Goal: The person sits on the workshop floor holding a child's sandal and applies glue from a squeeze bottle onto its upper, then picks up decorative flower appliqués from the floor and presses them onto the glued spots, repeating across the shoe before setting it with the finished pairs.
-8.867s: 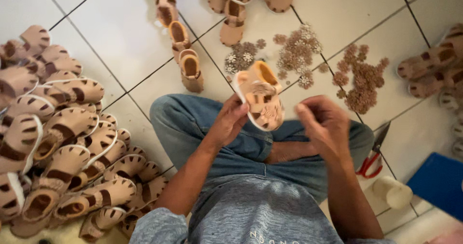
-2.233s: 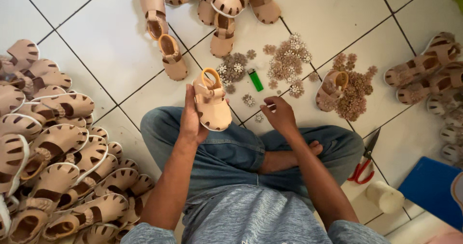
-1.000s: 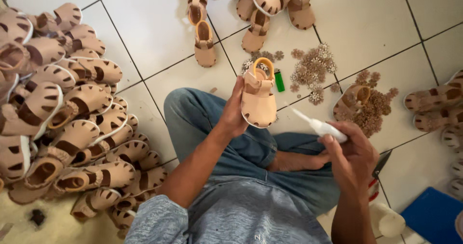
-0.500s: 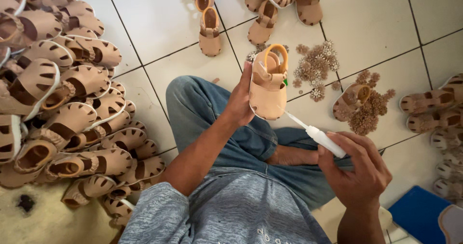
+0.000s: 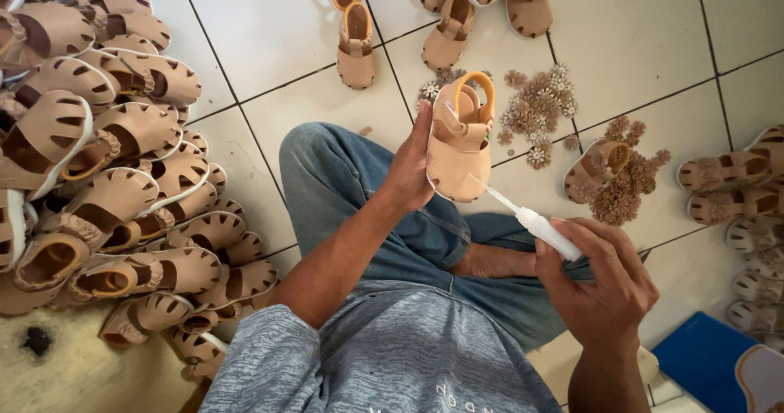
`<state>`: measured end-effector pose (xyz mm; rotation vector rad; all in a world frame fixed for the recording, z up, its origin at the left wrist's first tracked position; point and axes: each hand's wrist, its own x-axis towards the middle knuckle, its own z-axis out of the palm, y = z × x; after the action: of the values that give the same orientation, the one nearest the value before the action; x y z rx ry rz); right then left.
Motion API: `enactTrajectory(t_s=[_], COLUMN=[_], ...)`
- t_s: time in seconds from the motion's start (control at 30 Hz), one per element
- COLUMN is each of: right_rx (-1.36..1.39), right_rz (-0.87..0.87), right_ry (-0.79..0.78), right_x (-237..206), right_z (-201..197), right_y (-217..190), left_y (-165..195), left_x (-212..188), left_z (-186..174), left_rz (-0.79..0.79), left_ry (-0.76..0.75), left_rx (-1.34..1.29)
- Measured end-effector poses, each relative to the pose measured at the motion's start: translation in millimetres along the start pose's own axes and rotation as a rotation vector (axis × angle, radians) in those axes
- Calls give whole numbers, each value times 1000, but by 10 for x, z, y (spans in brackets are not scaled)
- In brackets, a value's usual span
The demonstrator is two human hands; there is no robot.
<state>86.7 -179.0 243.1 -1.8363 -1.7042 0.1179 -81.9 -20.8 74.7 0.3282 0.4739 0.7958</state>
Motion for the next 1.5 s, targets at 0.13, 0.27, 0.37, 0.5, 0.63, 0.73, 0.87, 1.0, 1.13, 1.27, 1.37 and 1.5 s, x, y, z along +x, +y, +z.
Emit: enactTrajectory(t_s=[0.13,0.27,0.37,0.5,0.63,0.73,0.87,1.0,1.13,1.27,1.37,1.5], right_rx=[1,-21,-24,-32,-14,-18,-18,-27,-19,99,241,475], right_rz=[-14,-18,-12,-18,-4,3,13,2,173,148,229,259], right_ry=[-6,-8,-7,-10,-18,-17,-15,9,18,85,127,138], right_x=[-4,-29,-49,-52,-44,-41,-32,-26,-71,-229,-345,-415], right_z=[1,0,2,-1,-13,-18,-18,-4,13,17,41,160], right_y=[31,58,69,68,45,28,32,66,126,190,258,315], left_y=[26,28,8,-12,-34,-61,-81,-104,-116,-114,-113,-156], left_x=[-4,-9,-8,-21,-18,-3,12,6,2,8,0,1], left_z=[35,56,59,38,14,2,-24,-34,-17,14,21,21], left_rz=[-4,-11,-9,-10,-22,-22,-17,-34,-58,-45,-18,-7], left_ry=[20,39,12,1,28,16,19,16,-10,52,-28,-44], left_rx=[35,49,21,4,-18,-29,-24,-40,-71,-62,-77,-109])
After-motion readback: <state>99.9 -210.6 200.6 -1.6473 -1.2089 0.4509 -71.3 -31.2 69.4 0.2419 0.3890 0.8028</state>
